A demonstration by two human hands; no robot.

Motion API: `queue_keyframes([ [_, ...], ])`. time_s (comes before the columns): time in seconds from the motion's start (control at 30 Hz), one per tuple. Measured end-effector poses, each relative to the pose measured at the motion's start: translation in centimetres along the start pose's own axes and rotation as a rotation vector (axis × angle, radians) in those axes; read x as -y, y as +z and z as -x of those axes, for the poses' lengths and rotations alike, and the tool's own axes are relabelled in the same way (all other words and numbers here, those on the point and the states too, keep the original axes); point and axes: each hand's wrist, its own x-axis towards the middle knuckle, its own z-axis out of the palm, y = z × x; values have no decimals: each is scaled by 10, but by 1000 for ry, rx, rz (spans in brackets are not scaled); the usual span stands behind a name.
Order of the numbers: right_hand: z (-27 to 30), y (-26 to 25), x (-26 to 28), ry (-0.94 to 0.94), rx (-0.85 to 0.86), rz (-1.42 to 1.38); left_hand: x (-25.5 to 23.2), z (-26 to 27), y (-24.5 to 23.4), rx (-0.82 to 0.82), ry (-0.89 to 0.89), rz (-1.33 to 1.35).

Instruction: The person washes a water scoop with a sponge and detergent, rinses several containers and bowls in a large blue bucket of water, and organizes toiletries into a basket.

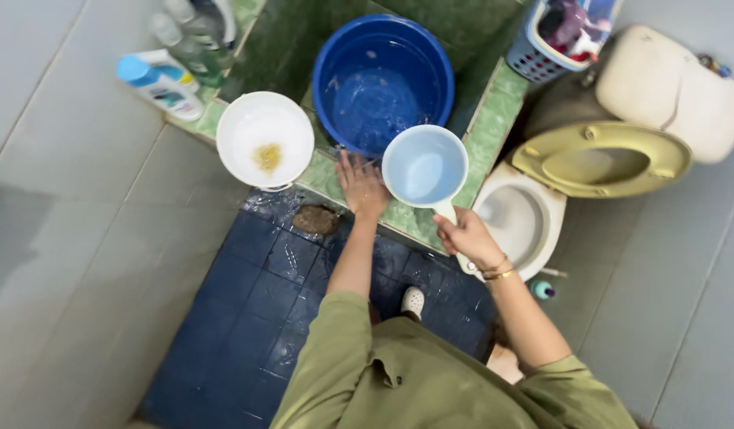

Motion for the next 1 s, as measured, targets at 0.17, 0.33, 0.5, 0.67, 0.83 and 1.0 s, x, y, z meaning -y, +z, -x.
queue_keyframes([
  [0.17,48,-52,3,62,139,-342,-25,24,17,159,354,-56],
  [0.33,62,-101,0,208,26,-82,-92,43,22,188,655,-144],
  [0.5,38,-128,-15,274,-112,54,-139,27,22,280,619,1],
  [0.67,-5,-146,-19,257,-227,132,-184,-18,35,201,678,-129],
  [0.83,-33,-159,-20,163,-360,-17,-222,-78,61,162,702,-75],
  [1.0,-28,-156,-15,112,-353,-37,-271,-135,141,-266,392,-173],
])
